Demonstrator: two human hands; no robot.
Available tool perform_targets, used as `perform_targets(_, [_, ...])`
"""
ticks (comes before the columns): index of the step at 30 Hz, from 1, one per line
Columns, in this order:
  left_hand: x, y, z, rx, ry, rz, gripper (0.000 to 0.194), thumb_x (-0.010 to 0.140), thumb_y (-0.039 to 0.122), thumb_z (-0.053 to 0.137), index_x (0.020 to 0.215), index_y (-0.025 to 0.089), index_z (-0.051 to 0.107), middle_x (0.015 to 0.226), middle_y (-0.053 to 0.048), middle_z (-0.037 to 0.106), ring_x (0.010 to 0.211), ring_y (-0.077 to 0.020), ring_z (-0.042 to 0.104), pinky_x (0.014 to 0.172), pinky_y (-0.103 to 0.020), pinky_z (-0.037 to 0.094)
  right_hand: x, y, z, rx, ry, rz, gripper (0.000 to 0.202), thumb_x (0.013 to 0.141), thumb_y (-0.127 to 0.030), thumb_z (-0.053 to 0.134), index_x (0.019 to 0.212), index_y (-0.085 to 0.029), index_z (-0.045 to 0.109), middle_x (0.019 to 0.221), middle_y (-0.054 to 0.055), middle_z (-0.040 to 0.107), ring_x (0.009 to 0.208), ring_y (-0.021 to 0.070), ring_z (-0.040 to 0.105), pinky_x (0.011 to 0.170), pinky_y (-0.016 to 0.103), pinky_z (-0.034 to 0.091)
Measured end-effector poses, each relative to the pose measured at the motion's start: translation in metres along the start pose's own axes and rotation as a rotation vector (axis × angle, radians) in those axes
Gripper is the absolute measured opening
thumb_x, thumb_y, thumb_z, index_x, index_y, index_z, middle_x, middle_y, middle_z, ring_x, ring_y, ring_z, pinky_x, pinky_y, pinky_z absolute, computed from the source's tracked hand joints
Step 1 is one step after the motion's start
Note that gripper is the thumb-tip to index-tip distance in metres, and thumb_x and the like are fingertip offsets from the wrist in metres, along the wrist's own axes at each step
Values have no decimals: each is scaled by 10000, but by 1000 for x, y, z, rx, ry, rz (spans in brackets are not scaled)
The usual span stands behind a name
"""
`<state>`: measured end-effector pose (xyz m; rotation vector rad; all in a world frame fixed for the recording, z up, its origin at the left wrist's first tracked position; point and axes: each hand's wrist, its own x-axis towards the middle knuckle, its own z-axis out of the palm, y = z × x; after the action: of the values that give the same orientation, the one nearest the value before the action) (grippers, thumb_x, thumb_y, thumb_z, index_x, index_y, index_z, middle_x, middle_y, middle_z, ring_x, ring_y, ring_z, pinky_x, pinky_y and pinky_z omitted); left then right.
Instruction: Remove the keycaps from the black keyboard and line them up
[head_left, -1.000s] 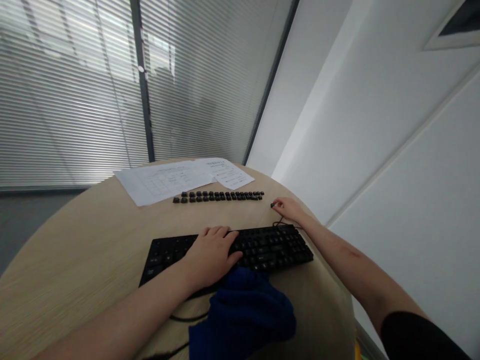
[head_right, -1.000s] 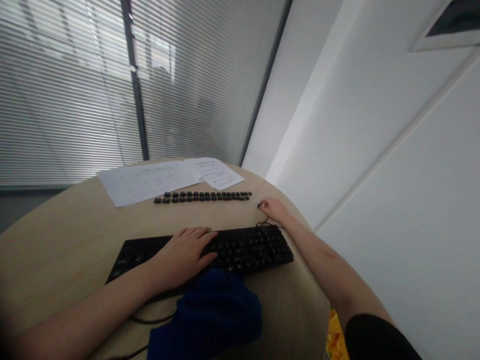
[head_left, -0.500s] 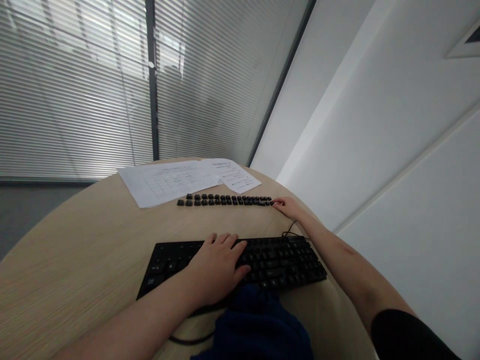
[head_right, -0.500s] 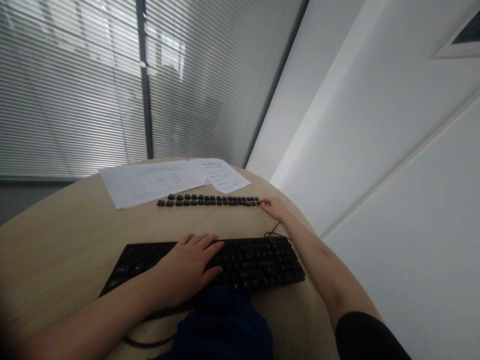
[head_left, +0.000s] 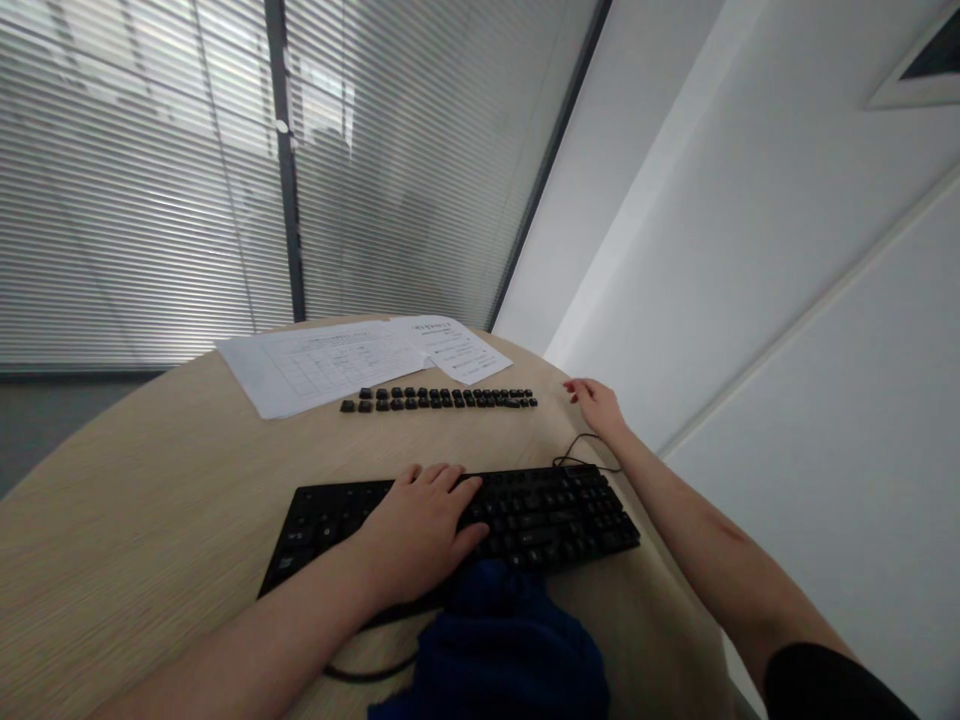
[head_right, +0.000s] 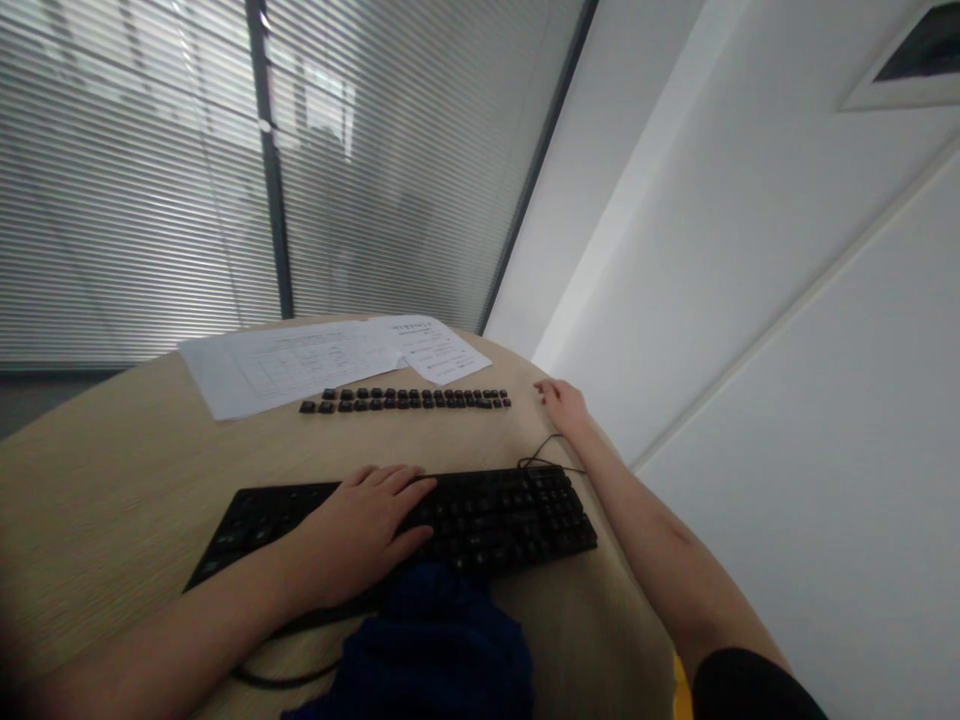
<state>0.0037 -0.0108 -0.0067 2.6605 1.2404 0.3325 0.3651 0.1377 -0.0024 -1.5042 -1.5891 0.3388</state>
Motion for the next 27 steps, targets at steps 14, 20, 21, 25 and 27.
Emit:
perform_targets(14, [3, -4, -2, 7, -24, 30, 563, 974, 528, 412, 1413, 201, 541, 1465, -143, 542, 1344, -328, 493, 1113, -522, 339, -124, -53, -33, 841, -17, 402, 310, 891, -507, 620, 1019, -225, 604, 689, 2, 662, 498, 141, 613, 458, 262, 520])
perform_targets(20, [3, -4, -5, -3, -17, 46, 554, 966, 525, 426, 1397, 202, 556, 1446, -140, 560, 1316, -322, 522, 1103, -515, 363, -131, -45, -25, 779, -105, 329, 327, 887, -511, 610, 1034, -220, 584, 738, 5, 671, 592, 148, 654, 517, 259, 530])
perform_targets(21, [3, -4, -5, 0, -19, 45, 556, 965, 527, 426, 1397, 201, 556, 1447, -140, 560, 1315, -321, 523, 1102, -514, 365, -131, -42, -22, 753, -84, 306, 338, 896, -546, 570, 987, -220, 582, 671, -16, 633, 547, 137, 617, 499, 250, 507])
perform_targets(25, [4, -6, -4, 8, -20, 43, 567, 965, 535, 420, 1403, 199, 552, 1465, -145, 543, 1326, -324, 512, 1110, -513, 359, -132, -32, -11, 469, -15, 239, 408, 919, -614, 444, 844, -229, 555, 532, -58, 492, 417, 113, 452, 405, 229, 373])
perform_targets(27, [5, -7, -3, 17, -27, 43, 574, 970, 539, 414, 1415, 200, 540, 1472, -144, 536, 1330, -323, 508, 1115, -513, 353, -133, -29, -7, 331, -12, 195, 421, 936, -613, 404, 832, -232, 551, 542, -52, 488, 427, 119, 449, 410, 234, 365])
